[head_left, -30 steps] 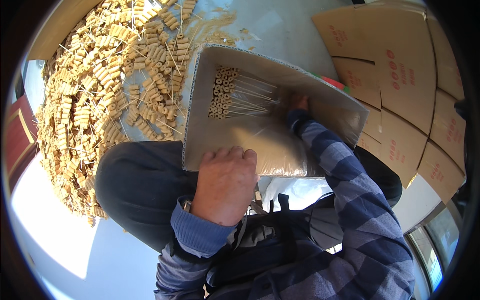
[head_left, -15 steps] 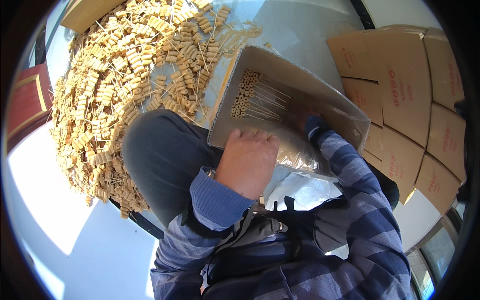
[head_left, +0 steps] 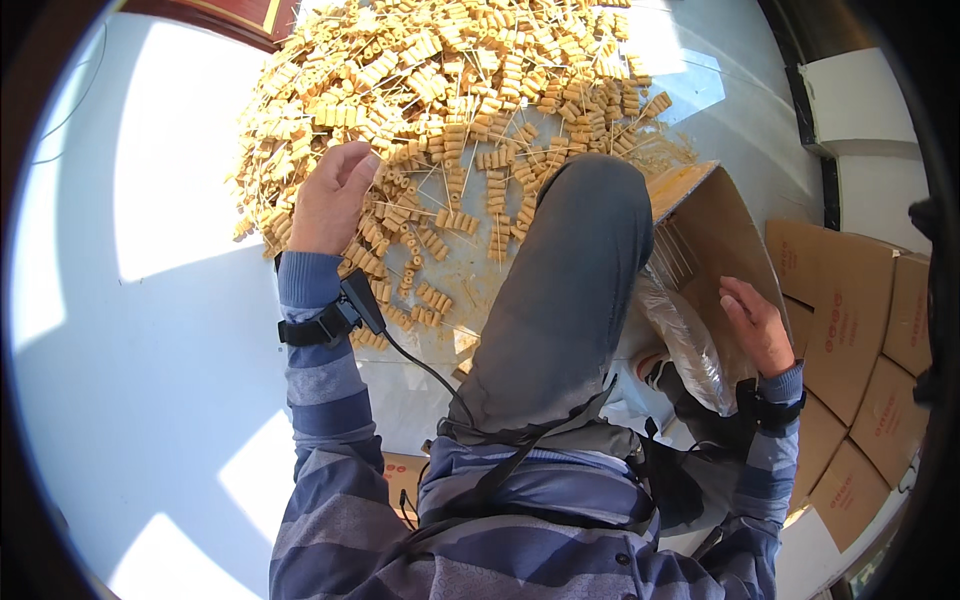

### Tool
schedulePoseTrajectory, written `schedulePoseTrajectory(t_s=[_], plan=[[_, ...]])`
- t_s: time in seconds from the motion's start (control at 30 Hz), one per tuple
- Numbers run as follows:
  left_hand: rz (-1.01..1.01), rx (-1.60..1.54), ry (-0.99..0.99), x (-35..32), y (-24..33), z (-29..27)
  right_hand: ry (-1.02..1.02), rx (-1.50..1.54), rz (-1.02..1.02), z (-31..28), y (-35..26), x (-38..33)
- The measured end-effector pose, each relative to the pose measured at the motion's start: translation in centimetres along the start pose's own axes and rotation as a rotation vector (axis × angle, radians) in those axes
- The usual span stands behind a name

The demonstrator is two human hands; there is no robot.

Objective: The person threads small cylindrical snack pieces onto thin wooden skewers, then places the completed skewers into a cardboard box. The person repeats this process multiple times, handling the snacks and skewers by hand.

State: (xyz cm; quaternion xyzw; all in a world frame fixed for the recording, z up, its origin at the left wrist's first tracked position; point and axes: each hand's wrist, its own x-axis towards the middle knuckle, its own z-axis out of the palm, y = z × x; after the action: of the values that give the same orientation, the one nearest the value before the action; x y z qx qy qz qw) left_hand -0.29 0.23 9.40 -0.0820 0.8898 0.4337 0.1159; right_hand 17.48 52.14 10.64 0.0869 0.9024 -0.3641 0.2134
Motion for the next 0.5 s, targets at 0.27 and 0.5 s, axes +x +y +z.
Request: schedulePoseTrajectory(t_s=[0.27,0.5], plan=[[-0.576,-0.476,-0.029,-4.2,-22.9,1.6,-0.02,-0.087,0.071,1.9,-1.7,-4.7],[-0.672,-0.521,0.06,-5.3,-28.0,7.2,0.0,-0.129,0.101,2.5,-2.1,-6.5]])
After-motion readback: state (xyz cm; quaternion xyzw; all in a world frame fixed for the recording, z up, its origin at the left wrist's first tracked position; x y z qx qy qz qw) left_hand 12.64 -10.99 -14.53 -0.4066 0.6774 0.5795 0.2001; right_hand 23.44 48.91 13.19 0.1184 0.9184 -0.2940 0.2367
